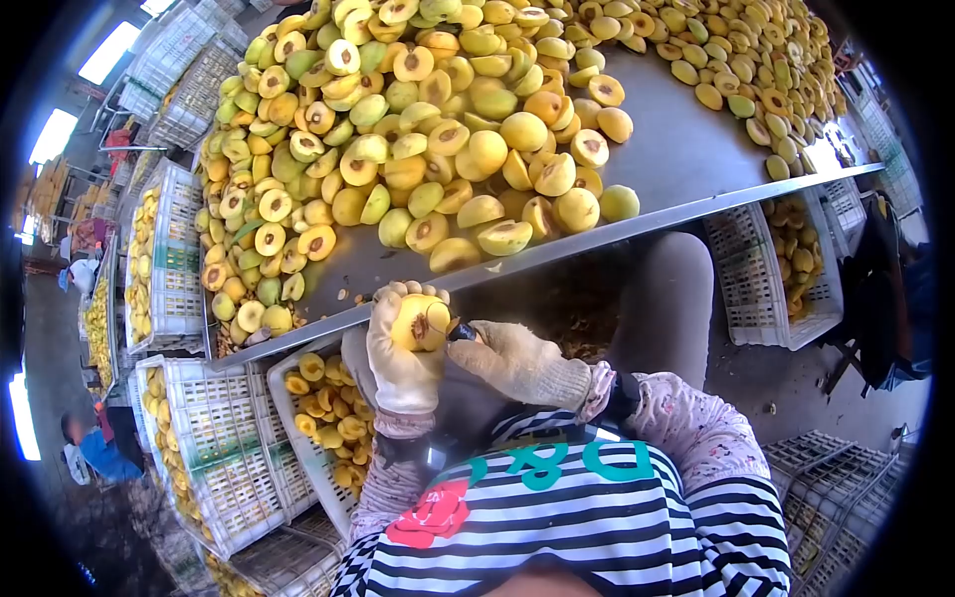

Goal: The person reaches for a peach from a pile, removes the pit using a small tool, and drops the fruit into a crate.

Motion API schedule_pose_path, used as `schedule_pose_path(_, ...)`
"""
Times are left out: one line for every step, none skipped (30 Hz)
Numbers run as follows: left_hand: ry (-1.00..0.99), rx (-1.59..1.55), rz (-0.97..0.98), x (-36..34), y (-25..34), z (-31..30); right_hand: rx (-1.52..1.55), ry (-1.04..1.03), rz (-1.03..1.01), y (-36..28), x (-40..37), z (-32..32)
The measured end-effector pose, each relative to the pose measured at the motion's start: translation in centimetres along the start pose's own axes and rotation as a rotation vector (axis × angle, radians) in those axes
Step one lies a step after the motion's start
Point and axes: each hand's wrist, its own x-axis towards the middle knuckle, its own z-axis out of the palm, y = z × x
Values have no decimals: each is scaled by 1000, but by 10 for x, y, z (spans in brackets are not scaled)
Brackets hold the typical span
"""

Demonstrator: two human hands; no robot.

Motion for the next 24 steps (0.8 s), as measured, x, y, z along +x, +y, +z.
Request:
schedule_pose_path(27,47,8,-2,-1,5,-22,-4,8,-6,-2,0)
schedule_pose_path(54,96,16,-6,-2,11,-43,-8,16,-12,-3,1)
schedule_pose_path(80,145,26,-10,-2,20,-63,-14,24,-18,-3,2)
schedule_pose_path(78,116,-18,-13,-2,24,-95,30,55,-22,-3,4)
schedule_pose_path(102,160,-2,-13,-3,25,-95,43,18,-18,-1,5)
schedule_pose_path(129,205,16,-13,-4,26,-96,52,-19,-12,2,8)
schedule_pose_path(157,251,34,-13,-4,27,-96,59,-56,-9,4,11)
schedule_pose_path(164,307,44,-14,-4,27,-132,64,-62,-7,3,11)
schedule_pose_path(170,363,55,-12,-3,29,-135,60,-88,-6,4,11)
schedule_pose_path(174,420,64,-11,-2,31,-137,58,-114,-4,6,11)
schedule_pose_path(193,416,51,-11,-2,34,-138,58,-139,0,7,10)
schedule_pose_path(209,412,38,-9,-1,39,-87,35,-187,6,8,9)
schedule_pose_path(224,409,24,-8,-1,42,-35,11,-235,13,10,8)
schedule_pose_path(195,433,11,-6,-1,44,19,-14,-283,17,11,8)
schedule_pose_path(167,456,-2,-5,0,45,11,-30,-244,17,10,6)
schedule_pose_path(139,478,-16,-4,0,46,3,-46,-203,17,9,3)
schedule_pose_path(111,563,-4,-2,0,48,-5,-61,-164,17,8,-1)
schedule_pose_path(83,647,8,-1,2,51,24,-105,-133,16,8,-5)
schedule_pose_path(53,732,21,0,2,55,53,-149,-102,13,7,-9)
schedule_pose_path(1,779,76,0,1,58,74,-168,-93,11,7,-12)
schedule_pose_path(-12,776,158,-1,-3,57,96,-188,-83,10,6,-16)
schedule_pose_path(-24,773,239,-2,-10,54,113,-186,-90,9,5,-16)
schedule_pose_path(-38,771,318,-3,-18,54,113,-180,-120,11,6,-17)
schedule_pose_path(-70,843,461,-7,-27,57,114,-175,-151,13,6,-18)
